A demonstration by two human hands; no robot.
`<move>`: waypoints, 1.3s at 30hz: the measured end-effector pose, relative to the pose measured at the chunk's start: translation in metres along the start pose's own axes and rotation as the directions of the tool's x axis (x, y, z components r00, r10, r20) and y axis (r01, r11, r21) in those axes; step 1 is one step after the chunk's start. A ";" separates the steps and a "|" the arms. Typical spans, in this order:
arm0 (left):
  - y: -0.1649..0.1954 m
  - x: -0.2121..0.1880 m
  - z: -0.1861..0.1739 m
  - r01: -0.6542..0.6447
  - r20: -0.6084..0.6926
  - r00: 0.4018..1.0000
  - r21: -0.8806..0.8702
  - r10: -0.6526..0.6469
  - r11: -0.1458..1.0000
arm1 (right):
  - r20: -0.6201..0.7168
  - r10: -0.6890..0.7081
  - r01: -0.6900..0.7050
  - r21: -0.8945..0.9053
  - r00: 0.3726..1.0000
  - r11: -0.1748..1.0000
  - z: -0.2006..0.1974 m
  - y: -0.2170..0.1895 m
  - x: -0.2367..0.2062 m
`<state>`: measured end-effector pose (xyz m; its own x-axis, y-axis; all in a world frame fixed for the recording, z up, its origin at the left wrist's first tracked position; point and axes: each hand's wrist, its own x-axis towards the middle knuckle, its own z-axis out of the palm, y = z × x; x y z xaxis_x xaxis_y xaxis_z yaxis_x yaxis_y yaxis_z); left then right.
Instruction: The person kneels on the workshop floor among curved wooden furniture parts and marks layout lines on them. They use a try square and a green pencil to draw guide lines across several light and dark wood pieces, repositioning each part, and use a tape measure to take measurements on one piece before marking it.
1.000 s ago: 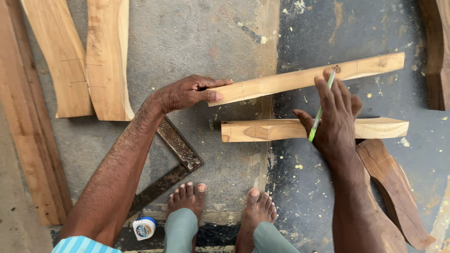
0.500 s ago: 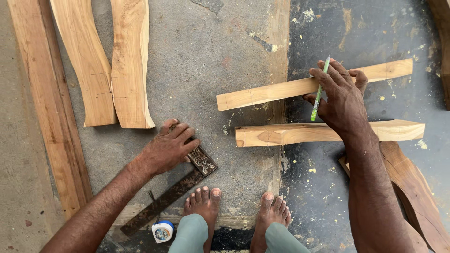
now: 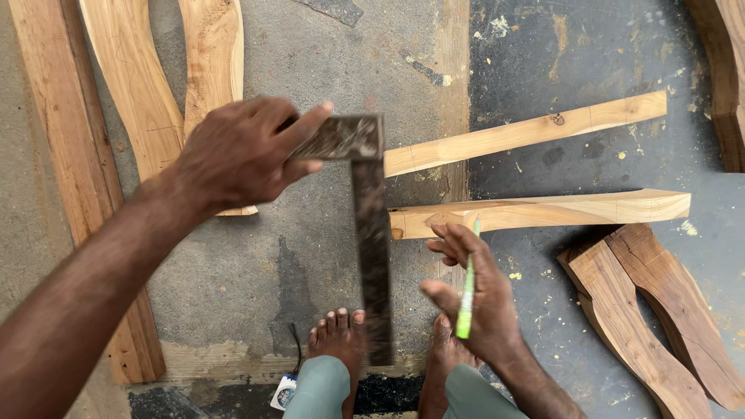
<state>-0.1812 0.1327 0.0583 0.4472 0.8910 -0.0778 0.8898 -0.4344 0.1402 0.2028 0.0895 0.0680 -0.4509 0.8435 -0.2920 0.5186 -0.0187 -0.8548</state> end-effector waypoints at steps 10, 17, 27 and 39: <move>0.057 0.070 0.062 -0.001 -0.116 0.993 -0.046 -0.004 0.999 | -0.324 0.008 -0.104 -0.279 0.946 0.955 0.039 0.029 -0.011; 0.056 0.063 0.070 0.074 -0.148 0.985 -0.110 -0.090 0.991 | -0.323 0.012 -0.108 -0.280 0.946 0.954 0.040 0.041 -0.005; 0.061 0.062 0.068 0.087 -0.128 0.986 -0.137 -0.105 0.987 | -0.294 -0.043 -0.054 -0.313 0.955 0.948 0.038 0.047 -0.006; 0.061 0.061 0.075 0.101 -0.148 0.981 -0.146 -0.123 0.984 | -0.296 0.008 -0.089 -0.262 0.955 0.961 0.036 0.044 -0.005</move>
<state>-0.0933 0.1505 -0.0117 0.3163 0.9472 0.0524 0.9075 -0.3182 0.2743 0.2016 0.0655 0.0160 -0.2119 0.9643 -0.1589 0.7291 0.0477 -0.6828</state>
